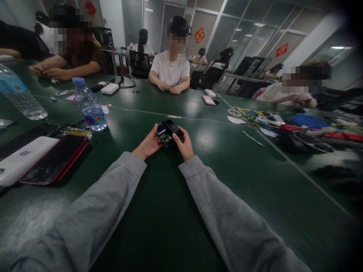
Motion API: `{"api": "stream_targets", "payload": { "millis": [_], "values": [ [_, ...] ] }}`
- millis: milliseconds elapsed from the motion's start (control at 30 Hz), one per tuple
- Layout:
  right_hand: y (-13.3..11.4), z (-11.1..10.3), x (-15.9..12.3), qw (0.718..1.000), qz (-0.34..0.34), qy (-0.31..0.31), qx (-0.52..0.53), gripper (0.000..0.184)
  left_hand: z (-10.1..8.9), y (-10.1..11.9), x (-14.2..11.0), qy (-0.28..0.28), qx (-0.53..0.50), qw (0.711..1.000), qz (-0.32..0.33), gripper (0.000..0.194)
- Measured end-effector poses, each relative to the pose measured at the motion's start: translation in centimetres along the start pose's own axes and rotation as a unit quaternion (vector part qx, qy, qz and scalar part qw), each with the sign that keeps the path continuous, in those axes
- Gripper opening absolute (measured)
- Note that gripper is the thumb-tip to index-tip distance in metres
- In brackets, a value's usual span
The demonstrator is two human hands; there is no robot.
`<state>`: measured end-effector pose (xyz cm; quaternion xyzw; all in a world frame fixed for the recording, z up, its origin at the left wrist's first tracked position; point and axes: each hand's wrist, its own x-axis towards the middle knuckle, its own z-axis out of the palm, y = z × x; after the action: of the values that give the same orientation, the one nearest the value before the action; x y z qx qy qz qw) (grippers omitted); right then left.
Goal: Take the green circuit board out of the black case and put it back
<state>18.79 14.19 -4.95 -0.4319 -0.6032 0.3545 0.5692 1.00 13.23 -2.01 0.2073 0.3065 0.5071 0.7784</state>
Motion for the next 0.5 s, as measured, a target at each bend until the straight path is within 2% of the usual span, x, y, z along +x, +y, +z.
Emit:
{"api": "stream_targets", "payload": {
  "millis": [267, 500],
  "values": [
    [-0.4, 0.01, -0.12, 0.999, -0.033, 0.004, -0.024, 0.067, 0.08, 0.07, -0.02, 0.001, -0.005, 1.0, -0.003, 0.043],
    [-0.15, 0.0, -0.04, 1.0, -0.024, -0.003, -0.004, 0.067, 0.01, -0.04, 0.0, -0.006, 0.002, 1.0, 0.004, 0.043]
  ]
}}
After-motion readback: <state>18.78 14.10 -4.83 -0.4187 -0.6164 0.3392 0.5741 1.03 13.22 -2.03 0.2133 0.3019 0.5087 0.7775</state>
